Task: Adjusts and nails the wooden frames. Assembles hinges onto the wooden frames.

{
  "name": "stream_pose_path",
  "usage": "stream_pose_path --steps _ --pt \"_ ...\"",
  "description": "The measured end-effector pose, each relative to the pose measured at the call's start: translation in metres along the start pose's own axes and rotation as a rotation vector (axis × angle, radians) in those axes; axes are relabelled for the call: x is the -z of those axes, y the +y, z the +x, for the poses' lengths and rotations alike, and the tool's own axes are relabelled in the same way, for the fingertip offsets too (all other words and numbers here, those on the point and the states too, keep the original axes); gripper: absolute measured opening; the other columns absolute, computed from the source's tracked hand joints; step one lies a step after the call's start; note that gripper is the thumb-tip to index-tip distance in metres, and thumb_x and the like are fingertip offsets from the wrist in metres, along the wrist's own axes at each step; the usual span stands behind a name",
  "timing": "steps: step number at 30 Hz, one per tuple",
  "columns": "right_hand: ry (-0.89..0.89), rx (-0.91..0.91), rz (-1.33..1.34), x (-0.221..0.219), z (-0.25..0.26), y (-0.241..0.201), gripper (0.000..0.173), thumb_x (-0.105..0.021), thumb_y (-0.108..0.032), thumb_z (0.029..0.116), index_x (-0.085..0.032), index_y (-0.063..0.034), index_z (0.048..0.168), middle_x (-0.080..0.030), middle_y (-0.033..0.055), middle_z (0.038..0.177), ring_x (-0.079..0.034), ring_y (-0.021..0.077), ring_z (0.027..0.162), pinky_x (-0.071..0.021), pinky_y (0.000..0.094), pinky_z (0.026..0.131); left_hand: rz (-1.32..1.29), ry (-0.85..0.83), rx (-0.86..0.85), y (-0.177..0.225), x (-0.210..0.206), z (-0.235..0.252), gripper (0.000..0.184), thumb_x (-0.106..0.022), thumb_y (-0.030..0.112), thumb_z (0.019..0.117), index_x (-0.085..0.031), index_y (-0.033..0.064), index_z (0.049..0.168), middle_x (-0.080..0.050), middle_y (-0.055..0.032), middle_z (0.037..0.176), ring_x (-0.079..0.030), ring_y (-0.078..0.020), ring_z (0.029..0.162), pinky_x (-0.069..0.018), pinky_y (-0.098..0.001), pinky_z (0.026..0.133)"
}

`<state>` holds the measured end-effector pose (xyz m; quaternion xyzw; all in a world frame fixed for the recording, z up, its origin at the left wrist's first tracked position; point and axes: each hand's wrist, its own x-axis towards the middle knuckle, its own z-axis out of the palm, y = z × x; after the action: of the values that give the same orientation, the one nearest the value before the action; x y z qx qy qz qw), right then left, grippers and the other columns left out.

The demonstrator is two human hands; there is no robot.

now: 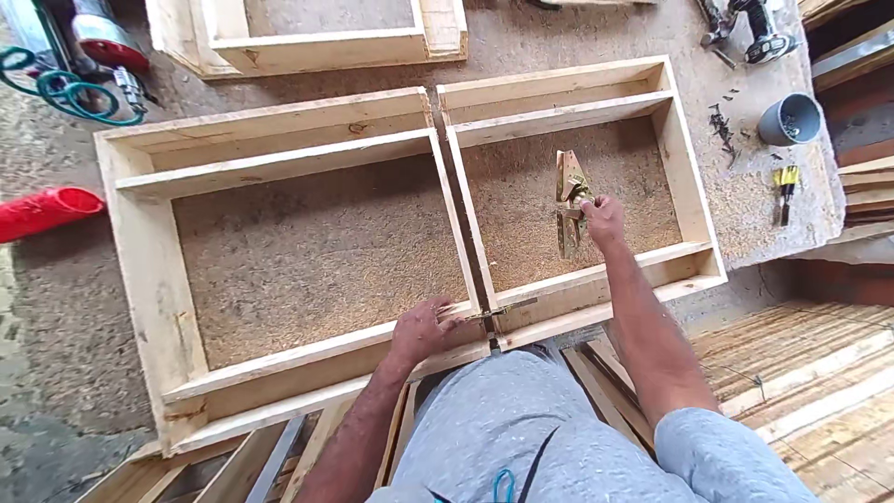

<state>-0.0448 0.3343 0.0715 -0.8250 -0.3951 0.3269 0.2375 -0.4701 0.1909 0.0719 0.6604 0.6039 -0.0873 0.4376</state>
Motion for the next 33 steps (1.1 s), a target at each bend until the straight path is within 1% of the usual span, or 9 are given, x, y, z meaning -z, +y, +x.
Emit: stream_pose_path --steps 3,5,8,11,21,28,30,31,33 --pt "-0.045 0.103 0.125 0.009 -0.035 -0.028 0.030 -0.069 -0.035 0.0968 -0.064 -0.0053 0.099 -0.065 0.0077 0.081 -0.065 0.0181 0.070 -0.0574 0.0439 0.067 -0.276 0.106 -0.079 -0.009 0.005 -0.003 0.046 -0.062 0.044 0.1009 -0.067 0.0113 0.133 -0.071 -0.0081 0.129 -0.065 -0.0217 0.123 -0.0496 -0.0482 0.110" --pt "-0.098 0.211 0.169 0.015 -0.060 -0.051 0.025 -0.068 -0.031 0.0976 -0.062 -0.0073 0.097 -0.065 0.0029 0.080 -0.064 0.0123 0.068 -0.0578 0.0374 0.064 -0.421 0.186 -0.138 -0.014 0.009 -0.004 0.041 -0.060 0.037 0.1033 -0.067 0.0070 0.131 -0.072 -0.0075 0.127 -0.066 -0.0160 0.121 -0.0516 -0.0403 0.110" --pt "-0.158 0.376 0.203 0.019 -0.088 -0.085 0.011 -0.069 -0.020 0.0957 -0.064 -0.0100 0.094 -0.067 -0.0038 0.081 -0.066 0.0055 0.073 -0.0588 0.0283 0.070 -0.540 0.314 -0.221 -0.016 0.021 -0.004 0.036 -0.060 0.032 0.1037 -0.068 0.0053 0.127 -0.074 -0.0059 0.121 -0.070 -0.0118 0.114 -0.0567 -0.0368 0.104" --pt "-0.252 0.505 0.226 0.013 -0.110 -0.114 0.005 -0.067 -0.013 0.0966 -0.065 -0.0090 0.097 -0.069 -0.0044 0.084 -0.069 0.0044 0.075 -0.0616 0.0259 0.073 -0.601 0.390 -0.292 -0.013 0.040 -0.003 0.034 -0.062 0.028 0.1031 -0.067 0.0037 0.127 -0.074 -0.0063 0.120 -0.071 -0.0123 0.112 -0.0582 -0.0365 0.102" --pt "-0.375 0.481 0.303 -0.034 -0.147 -0.141 0.006 -0.067 -0.010 0.0963 -0.065 -0.0059 0.100 -0.071 0.0001 0.084 -0.069 0.0085 0.072 -0.0623 0.0281 0.069 -0.727 0.353 -0.360 -0.009 0.058 -0.007 0.028 -0.065 0.018 0.1006 -0.067 0.0034 0.124 -0.074 -0.0066 0.118 -0.073 -0.0134 0.106 -0.0609 -0.0343 0.097" --pt "-0.425 0.388 0.244 -0.043 -0.165 -0.142 0.006 -0.066 -0.014 0.0989 -0.066 -0.0076 0.100 -0.069 0.0028 0.077 -0.065 0.0109 0.061 -0.0574 0.0286 0.057 -0.874 0.254 -0.395 0.001 0.041 -0.014 0.031 -0.065 0.019 0.1007 -0.066 -0.0024 0.123 -0.074 -0.0099 0.116 -0.072 -0.0173 0.108 -0.0604 -0.0362 0.098" --pt "-0.405 0.351 0.282 -0.049 -0.166 -0.141 0.007 -0.067 -0.013 0.0977 -0.065 -0.0069 0.102 -0.070 0.0035 0.077 -0.065 0.0117 0.060 -0.0580 0.0299 0.057 -0.937 0.211 -0.424 0.011 0.038 -0.019 0.037 -0.066 0.020 0.0998 -0.063 -0.0050 0.127 -0.073 -0.0117 0.118 -0.072 -0.0193 0.108 -0.0606 -0.0373 0.098" --pt "-0.388 0.316 0.313 -0.052 -0.169 -0.141 0.009 -0.067 -0.012 0.0966 -0.063 -0.0068 0.103 -0.069 0.0036 0.078 -0.065 0.0119 0.060 -0.0580 0.0301 0.057 -0.992 0.175 -0.427 0.018 0.036 -0.022 0.048 -0.069 0.023 0.0983 -0.057 -0.0073 0.133 -0.072 -0.0135 0.122 -0.072 -0.0211 0.109 -0.0607 -0.0383 0.097" --pt "-0.350 0.214 0.411 -0.059 -0.178 -0.146 0.014 -0.070 -0.008 0.0933 -0.059 -0.0050 0.103 -0.069 0.0052 0.077 -0.066 0.0145 0.060 -0.0605 0.0330 0.058 -1.150 0.077 -0.410 0.037 0.040 -0.027 0.089 -0.078 0.036 0.0886 -0.034 -0.0080 0.151 -0.063 -0.0164 0.137 -0.071 -0.0236 0.110 -0.0626 -0.0399 0.092"
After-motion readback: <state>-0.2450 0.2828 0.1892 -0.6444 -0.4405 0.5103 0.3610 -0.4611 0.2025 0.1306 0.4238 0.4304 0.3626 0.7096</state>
